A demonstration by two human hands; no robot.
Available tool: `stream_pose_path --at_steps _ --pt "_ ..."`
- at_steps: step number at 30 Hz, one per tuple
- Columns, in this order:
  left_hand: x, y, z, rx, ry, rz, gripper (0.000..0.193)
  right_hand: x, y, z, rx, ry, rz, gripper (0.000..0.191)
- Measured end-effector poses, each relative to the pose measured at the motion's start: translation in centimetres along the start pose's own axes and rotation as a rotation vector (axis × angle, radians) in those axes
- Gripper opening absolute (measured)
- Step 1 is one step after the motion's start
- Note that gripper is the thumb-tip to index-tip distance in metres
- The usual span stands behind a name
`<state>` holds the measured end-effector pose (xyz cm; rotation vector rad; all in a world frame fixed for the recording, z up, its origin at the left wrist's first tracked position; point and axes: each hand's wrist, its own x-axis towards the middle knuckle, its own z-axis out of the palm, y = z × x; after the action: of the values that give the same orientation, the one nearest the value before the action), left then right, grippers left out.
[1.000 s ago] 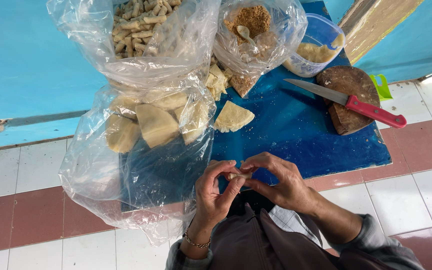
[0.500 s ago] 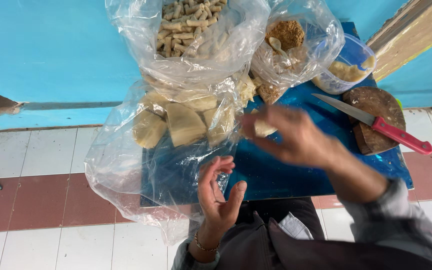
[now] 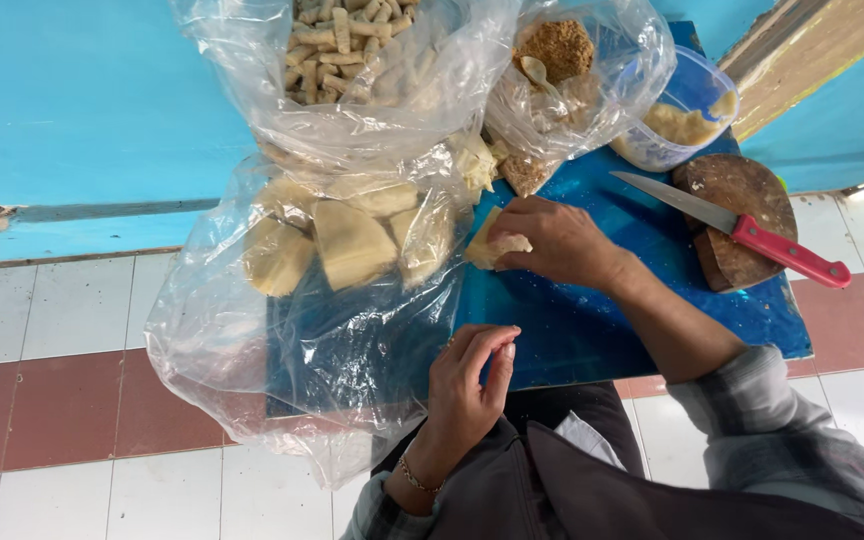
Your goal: The person takes triangular dough wrappers, spoons brown filling from a plastic bag onto each wrapper, and folds the wrapper over the filling by hand, setting the folded pieces on the blue table. Finished folded pieces accumulate near a bag of similar snacks.
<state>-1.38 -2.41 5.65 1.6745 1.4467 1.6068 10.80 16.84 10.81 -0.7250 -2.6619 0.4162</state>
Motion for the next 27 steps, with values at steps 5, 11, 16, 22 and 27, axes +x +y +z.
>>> stream_pose_path --at_steps 5,11,16,22,27 --pt "0.8 -0.1 1.0 0.085 -0.011 -0.006 0.014 -1.3 2.3 2.3 0.020 0.041 0.040 0.013" --pt "3.0 -1.9 2.5 0.584 -0.099 0.113 0.036 -0.7 5.5 3.6 0.233 -0.016 0.272 0.016" --pt "4.5 -3.5 3.9 0.894 -0.172 0.076 0.052 -0.5 8.4 5.7 0.420 0.026 0.357 0.016" --pt "4.0 -4.1 3.8 0.826 -0.136 0.076 0.046 -2.3 10.2 2.9 1.120 0.381 0.536 0.016" --pt "3.1 -3.5 3.2 0.727 -0.090 0.057 0.044 -9.6 2.9 0.4 -0.070 0.301 0.043 0.022"
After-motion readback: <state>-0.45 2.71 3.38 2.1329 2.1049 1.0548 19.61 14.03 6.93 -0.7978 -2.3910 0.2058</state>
